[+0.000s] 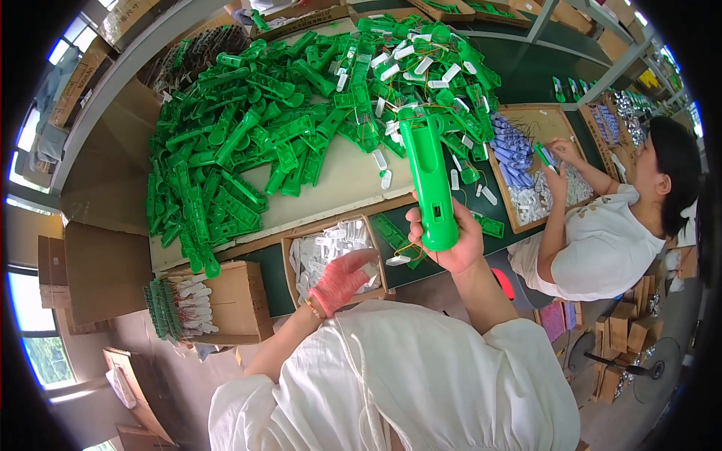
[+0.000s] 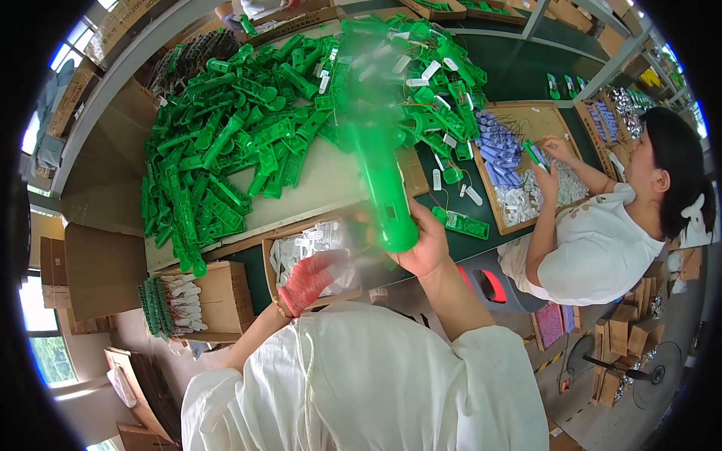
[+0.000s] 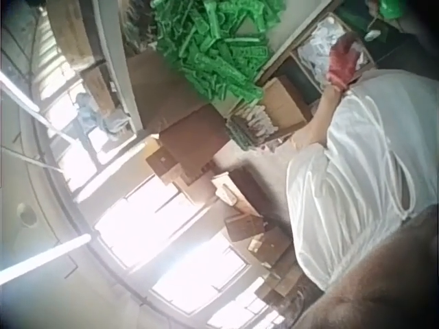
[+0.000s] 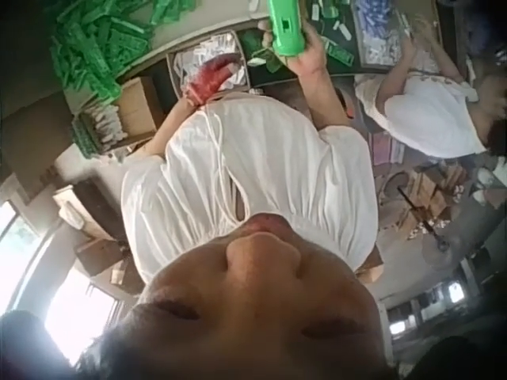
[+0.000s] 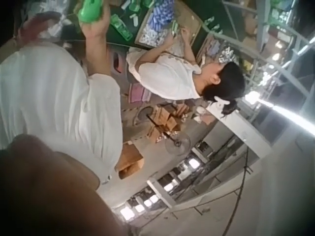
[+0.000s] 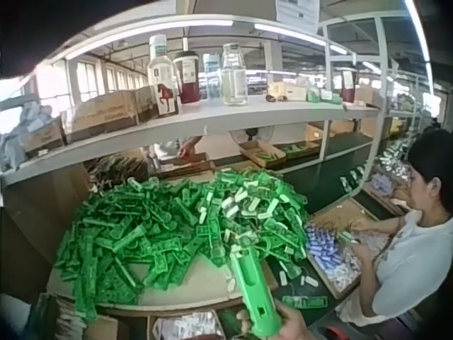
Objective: Manually inserting small white parts into green plastic light fixture housings at a factory assembly line.
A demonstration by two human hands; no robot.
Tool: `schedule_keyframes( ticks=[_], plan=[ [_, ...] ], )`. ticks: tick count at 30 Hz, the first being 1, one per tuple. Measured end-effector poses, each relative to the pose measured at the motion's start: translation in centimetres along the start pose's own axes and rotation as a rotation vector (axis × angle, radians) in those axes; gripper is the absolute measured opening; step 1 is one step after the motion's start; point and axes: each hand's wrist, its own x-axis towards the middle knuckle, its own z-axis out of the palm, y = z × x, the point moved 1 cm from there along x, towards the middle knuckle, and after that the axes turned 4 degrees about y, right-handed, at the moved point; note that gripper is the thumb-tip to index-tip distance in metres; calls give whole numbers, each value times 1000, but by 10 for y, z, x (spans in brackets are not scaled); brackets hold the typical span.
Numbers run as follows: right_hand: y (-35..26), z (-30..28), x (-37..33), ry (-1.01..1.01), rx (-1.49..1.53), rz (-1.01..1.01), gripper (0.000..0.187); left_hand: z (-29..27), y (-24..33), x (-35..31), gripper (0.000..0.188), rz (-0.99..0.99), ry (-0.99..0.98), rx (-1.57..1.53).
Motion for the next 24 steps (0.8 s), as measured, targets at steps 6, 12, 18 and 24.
schedule_keyframes(
  ticks=[6,12,18,24],
  plan=[
    [1,-4,-1,-68,-33,29,50,0,-4,-5,39,62,-6,17],
    [3,9,-6,-68,-345,-69,59,4,10,-6,64,52,-70,-262],
    [28,36,-6,158,-1197,-503,47,24,63,7,75,263,-250,-451],
    [26,43,-14,119,-1240,-552,40,24,54,4,58,269,-278,-556]
  ],
)
